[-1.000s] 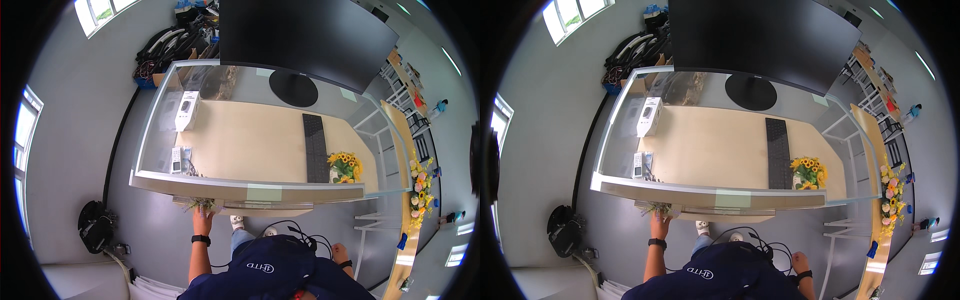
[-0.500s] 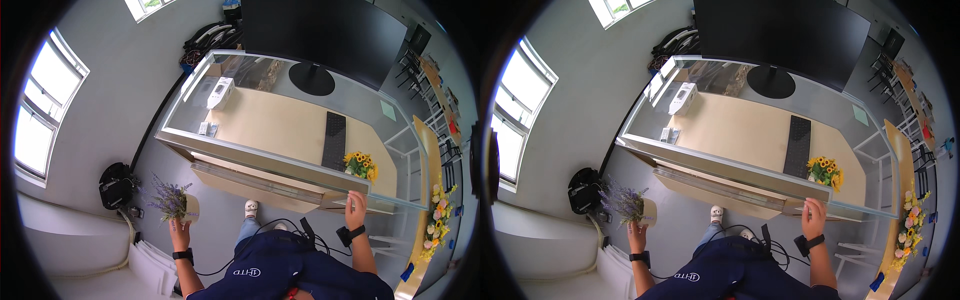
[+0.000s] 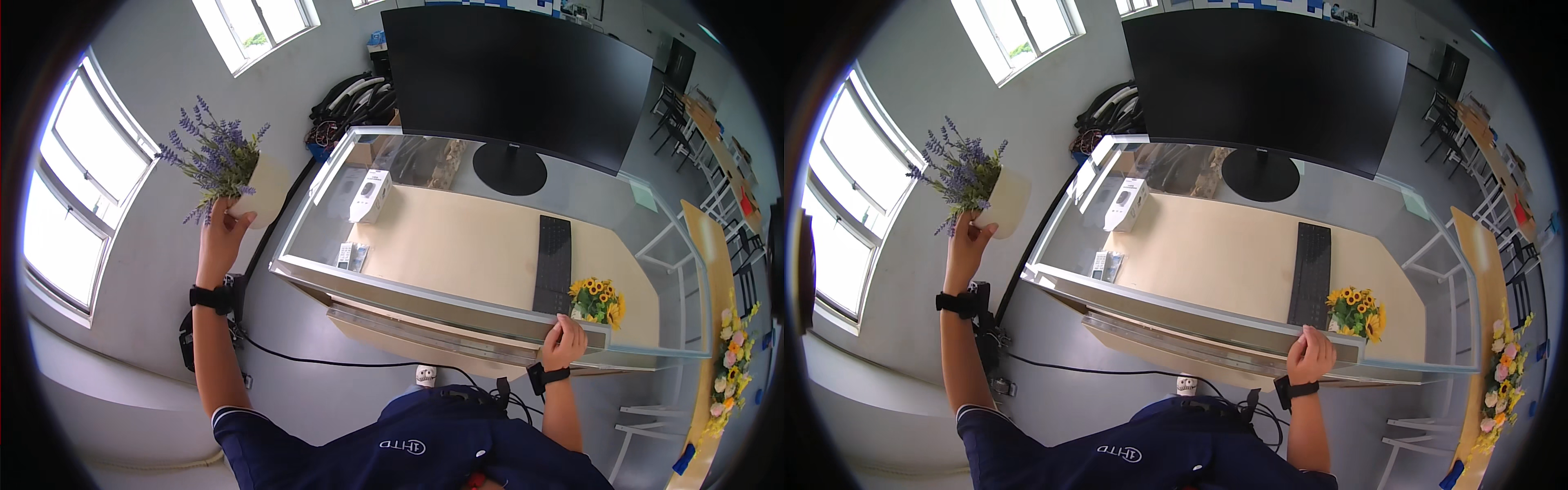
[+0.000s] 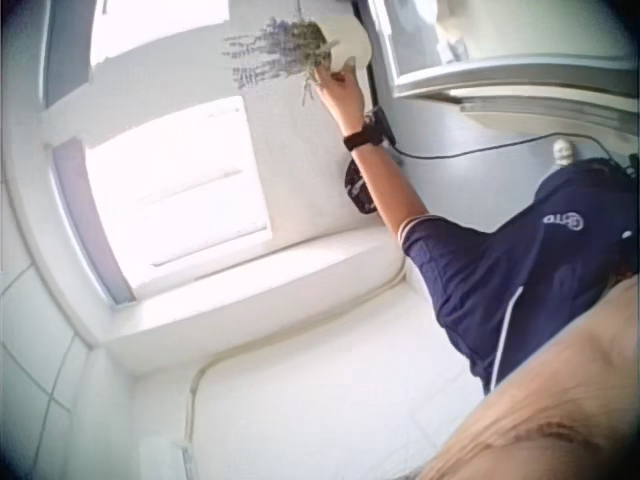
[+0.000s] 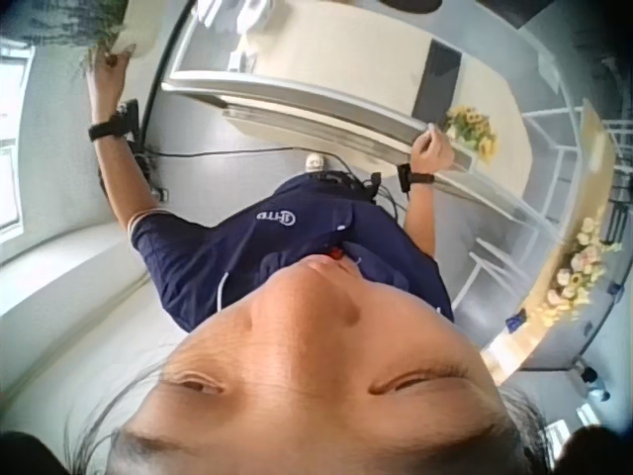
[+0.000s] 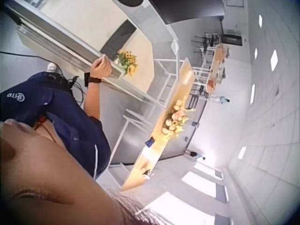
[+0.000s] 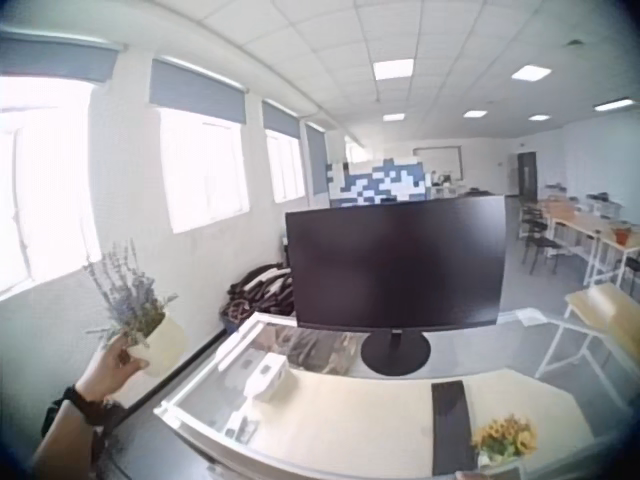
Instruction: Cleaning an office space including desk surfaces and organizing equipment.
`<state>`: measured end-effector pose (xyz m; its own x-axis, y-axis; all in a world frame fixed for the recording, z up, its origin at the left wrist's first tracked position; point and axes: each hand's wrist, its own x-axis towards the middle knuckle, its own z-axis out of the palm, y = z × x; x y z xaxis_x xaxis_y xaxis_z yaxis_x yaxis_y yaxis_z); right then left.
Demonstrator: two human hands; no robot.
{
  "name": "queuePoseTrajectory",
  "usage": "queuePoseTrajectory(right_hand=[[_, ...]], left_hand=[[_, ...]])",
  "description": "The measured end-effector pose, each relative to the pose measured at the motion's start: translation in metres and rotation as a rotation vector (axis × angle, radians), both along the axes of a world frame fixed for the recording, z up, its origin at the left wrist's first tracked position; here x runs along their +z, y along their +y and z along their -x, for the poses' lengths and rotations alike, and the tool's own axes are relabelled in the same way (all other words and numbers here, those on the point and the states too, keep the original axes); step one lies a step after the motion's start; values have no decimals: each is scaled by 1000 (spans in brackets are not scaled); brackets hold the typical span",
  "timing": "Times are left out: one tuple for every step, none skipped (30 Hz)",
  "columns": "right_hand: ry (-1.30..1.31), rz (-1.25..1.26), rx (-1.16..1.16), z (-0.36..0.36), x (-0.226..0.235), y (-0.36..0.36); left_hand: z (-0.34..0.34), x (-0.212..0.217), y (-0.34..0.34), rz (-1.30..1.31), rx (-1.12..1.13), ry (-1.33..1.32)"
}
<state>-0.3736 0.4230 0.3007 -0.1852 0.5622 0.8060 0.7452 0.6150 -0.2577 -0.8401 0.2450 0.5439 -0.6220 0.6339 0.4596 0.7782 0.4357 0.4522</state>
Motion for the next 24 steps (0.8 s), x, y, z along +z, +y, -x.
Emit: queuePoseTrajectory(right_hand=[[-20, -76, -9, 0, -4, 1], [-42, -152, -21, 1, -7, 2], [-60, -163, -29, 0, -9, 3], [-59, -163, -52, -1, -10, 3], [-65, -169, -44, 1, -7, 3], [-74, -174, -37, 3, -6, 3], [-78, -158, -61, 4, -5, 1], [-80, -160, -83, 5, -5, 1], [-73, -154, -86, 5, -5, 1], [-68, -147, -92, 5, -5, 1], [-78, -132, -107, 4, -5, 0], [-82, -133, -125, 5, -4, 0], [-78, -128, -127, 6, -2, -1], [-75, -123, -126, 7, -2, -2], [-94, -107, -130, 6, -2, -2], [-99, -103, -145, 6, -3, -2], [-102, -93, -148, 6, -4, -2], [-105, -83, -150, 6, -5, -2], [-113, -77, -165, 7, -4, -2], [-116, -80, -171, 8, -3, -2], [-120, -84, -177, 9, -2, -2], [-126, -78, -188, 9, -2, -1], [-117, -73, -188, 10, -1, -1], [-108, -68, -187, 10, -1, -1]], left_hand=[[15, 1, 21, 28, -28, 23], [33, -5, 43, 56, -57, 45], [49, -15, 68, 48, -101, 131], [66, -29, 92, 39, -148, 214], [82, -39, 109, 49, -165, 185], [97, -51, 126, 59, -185, 152], [105, -63, 144, 85, -188, 110], [117, -76, 160, 114, -179, 138], [128, -90, 172, 132, -174, 111], [133, -102, 185, 150, -172, 82], [138, -111, 196, 157, -198, 97], [142, -119, 205, 167, -207, 172], [146, -127, 212, 149, -222, 184], [150, -135, 218, 132, -235, 196], [154, -141, 223, 132, -249, 193], [157, -146, 228, 121, -256, 178], [160, -150, 233, 110, -262, 161], [163, -153, 236, 114, -274, 157], [165, -158, 241, 101, -266, 139], [166, -162, 245, 88, -258, 120], [167, -166, 248, 64, -265, 93], [167, -167, 251, 68, -278, 88], [166, -167, 252, 75, -275, 113], [166, -169, 255, 81, -273, 139]])
